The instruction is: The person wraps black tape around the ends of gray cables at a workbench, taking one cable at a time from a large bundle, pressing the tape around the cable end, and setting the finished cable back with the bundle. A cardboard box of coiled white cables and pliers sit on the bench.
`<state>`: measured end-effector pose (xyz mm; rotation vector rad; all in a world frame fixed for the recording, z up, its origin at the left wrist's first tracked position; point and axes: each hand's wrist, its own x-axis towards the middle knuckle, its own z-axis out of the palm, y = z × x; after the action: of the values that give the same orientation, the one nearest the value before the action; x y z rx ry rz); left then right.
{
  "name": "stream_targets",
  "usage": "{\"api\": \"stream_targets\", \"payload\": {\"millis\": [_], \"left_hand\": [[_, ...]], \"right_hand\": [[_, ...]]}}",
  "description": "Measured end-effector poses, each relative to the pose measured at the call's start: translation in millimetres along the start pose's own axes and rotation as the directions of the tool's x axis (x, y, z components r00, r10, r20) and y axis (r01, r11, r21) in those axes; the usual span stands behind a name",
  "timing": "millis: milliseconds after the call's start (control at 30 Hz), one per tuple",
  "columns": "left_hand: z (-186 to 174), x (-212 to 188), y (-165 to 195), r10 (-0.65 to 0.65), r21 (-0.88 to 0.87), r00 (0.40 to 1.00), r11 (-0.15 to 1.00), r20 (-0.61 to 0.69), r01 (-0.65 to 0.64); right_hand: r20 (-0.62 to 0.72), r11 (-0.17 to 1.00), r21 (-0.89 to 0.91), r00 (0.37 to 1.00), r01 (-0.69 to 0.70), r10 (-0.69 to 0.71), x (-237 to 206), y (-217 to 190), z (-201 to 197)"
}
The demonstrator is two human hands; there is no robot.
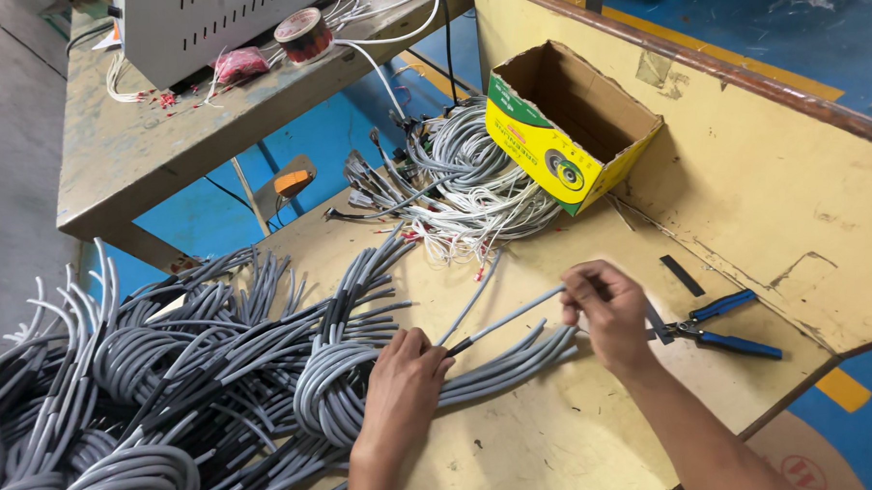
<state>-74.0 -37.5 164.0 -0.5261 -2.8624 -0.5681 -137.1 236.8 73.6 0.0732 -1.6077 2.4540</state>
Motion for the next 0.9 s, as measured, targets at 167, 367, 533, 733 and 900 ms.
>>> {"api": "stream_targets", "payload": {"millis": [167, 367, 533, 733, 900], "left_hand": [[28, 3, 16, 0.152, 0.078, 0.973, 0.987, -0.175, -0.140], [55, 6, 31, 0.166, -0.140, 0.984, 0.975, -0.069, -0.175], [46, 2, 25, 0.174, -0.261, 0.982, 0.947, -0.076, -0.188], [54, -1, 18, 0.101, -0.223, 0.993, 0.969, -0.055, -0.110], [61, -1, 16, -0.060, -0.296, 0.998, 0.953, 0.002, 0.058]], "right_hand": [[0.069, 0.952, -0.286, 0.988, -0.111, 0.136, 11, 2, 7], [0.146, 0.727, -0.648, 0.974, 0.226, -0.173, 6, -12, 5], [0.087, 0.305, -0.938, 0.963, 0.165, -0.254, 1, -46, -13], [-0.064, -0.215, -0.975, 0.997, -0.054, 0.038, -17, -69, -48], [-0.073, -0.197, -0.979, 0.990, -0.048, 0.120, -16, -66, -56]]}}
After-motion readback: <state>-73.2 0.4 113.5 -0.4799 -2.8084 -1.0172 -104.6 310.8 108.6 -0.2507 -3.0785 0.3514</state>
